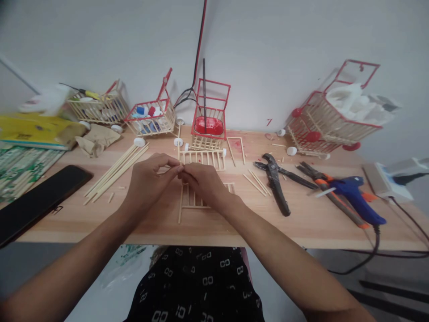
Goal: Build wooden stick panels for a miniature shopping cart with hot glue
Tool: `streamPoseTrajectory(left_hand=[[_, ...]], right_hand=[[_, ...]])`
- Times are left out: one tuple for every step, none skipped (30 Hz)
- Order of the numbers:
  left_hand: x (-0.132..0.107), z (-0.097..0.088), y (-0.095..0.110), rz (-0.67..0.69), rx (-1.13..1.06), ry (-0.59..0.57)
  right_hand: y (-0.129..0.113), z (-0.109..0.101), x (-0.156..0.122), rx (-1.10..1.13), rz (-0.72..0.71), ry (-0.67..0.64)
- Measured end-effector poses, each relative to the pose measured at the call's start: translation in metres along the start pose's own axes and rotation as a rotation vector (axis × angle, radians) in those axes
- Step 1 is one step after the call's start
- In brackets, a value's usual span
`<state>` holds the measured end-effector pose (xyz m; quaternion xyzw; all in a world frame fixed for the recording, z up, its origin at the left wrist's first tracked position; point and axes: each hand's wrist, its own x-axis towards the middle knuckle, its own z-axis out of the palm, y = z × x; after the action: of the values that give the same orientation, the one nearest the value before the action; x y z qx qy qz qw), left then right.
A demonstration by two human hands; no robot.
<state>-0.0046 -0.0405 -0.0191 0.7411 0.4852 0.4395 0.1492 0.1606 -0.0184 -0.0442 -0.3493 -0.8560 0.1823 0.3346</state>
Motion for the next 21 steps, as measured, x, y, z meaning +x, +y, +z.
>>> streamPoseTrajectory(left_hand=[[-0.0002,-0.0002,0.0001,0.005,0.002,0.002],[-0.0003,-0.0003,0.0002,0.010,0.004,0.003],[-0.0004,-0.0004,0.0003,0.014,0.006,0.006],[-0.0005,-0.0005,0.0004,0.016,0.008,0.010],[-0.0006,-0.0006,0.0004,0.018,0.011,0.014],[-0.0006,-0.0007,0.0004,0.019,0.014,0.018],[-0.0007,-0.0007,0.0004,0.020,0.016,0.021],[-0.0008,-0.0008,0.0005,0.022,0.018,0.022],[-0.0009,-0.0008,0.0006,0.025,0.019,0.021],[-0.0009,-0.0009,0.0009,0.027,0.020,0.021],[-0.0011,-0.0010,0.0012,0.027,0.022,0.021],[-0.0012,-0.0011,0.0016,0.026,0.026,0.022],[-0.0013,-0.0012,0.0021,0.023,0.030,0.023],[-0.0013,-0.0013,0.0025,0.019,0.035,0.025],[-0.0014,-0.0014,0.0029,0.017,0.040,0.027],[-0.0014,-0.0015,0.0032,0.016,0.042,0.028],[-0.0014,-0.0016,0.0034,0.017,0.042,0.029],[-0.0013,-0.0016,0.0035,0.018,0.040,0.029],[-0.0012,-0.0017,0.0036,0.019,0.036,0.029],[-0.0012,-0.0017,0.0035,0.018,0.031,0.030],[-0.0012,-0.0016,0.0035,0.016,0.027,0.030]], right_hand=[[0.0002,0.0000,-0.0002,-0.004,-0.004,-0.001],[0.0003,0.0001,-0.0003,-0.010,-0.006,-0.002],[0.0004,0.0001,-0.0004,-0.018,-0.009,-0.004],[0.0003,0.0002,-0.0004,-0.025,-0.012,-0.005],[0.0002,0.0002,-0.0005,-0.031,-0.016,-0.005],[0.0001,0.0003,-0.0004,-0.035,-0.021,-0.004],[-0.0001,0.0003,-0.0004,-0.038,-0.025,-0.002],[-0.0003,0.0003,-0.0003,-0.040,-0.027,-0.001],[-0.0004,0.0004,-0.0003,-0.041,-0.029,0.002],[-0.0004,0.0004,-0.0002,-0.043,-0.031,0.004],[-0.0004,0.0005,-0.0002,-0.047,-0.033,0.005],[-0.0004,0.0006,-0.0002,-0.052,-0.036,0.007],[-0.0004,0.0007,-0.0002,-0.055,-0.040,0.008],[-0.0005,0.0008,-0.0001,-0.059,-0.043,0.009],[-0.0006,0.0009,0.0000,-0.062,-0.046,0.009],[-0.0008,0.0009,0.0001,-0.065,-0.047,0.009],[-0.0012,0.0009,0.0002,-0.068,-0.048,0.009],[-0.0015,0.0008,0.0003,-0.072,-0.046,0.009],[-0.0018,0.0008,0.0005,-0.076,-0.044,0.008],[-0.0021,0.0007,0.0006,-0.079,-0.043,0.009],[-0.0022,0.0006,0.0006,-0.081,-0.041,0.010]])
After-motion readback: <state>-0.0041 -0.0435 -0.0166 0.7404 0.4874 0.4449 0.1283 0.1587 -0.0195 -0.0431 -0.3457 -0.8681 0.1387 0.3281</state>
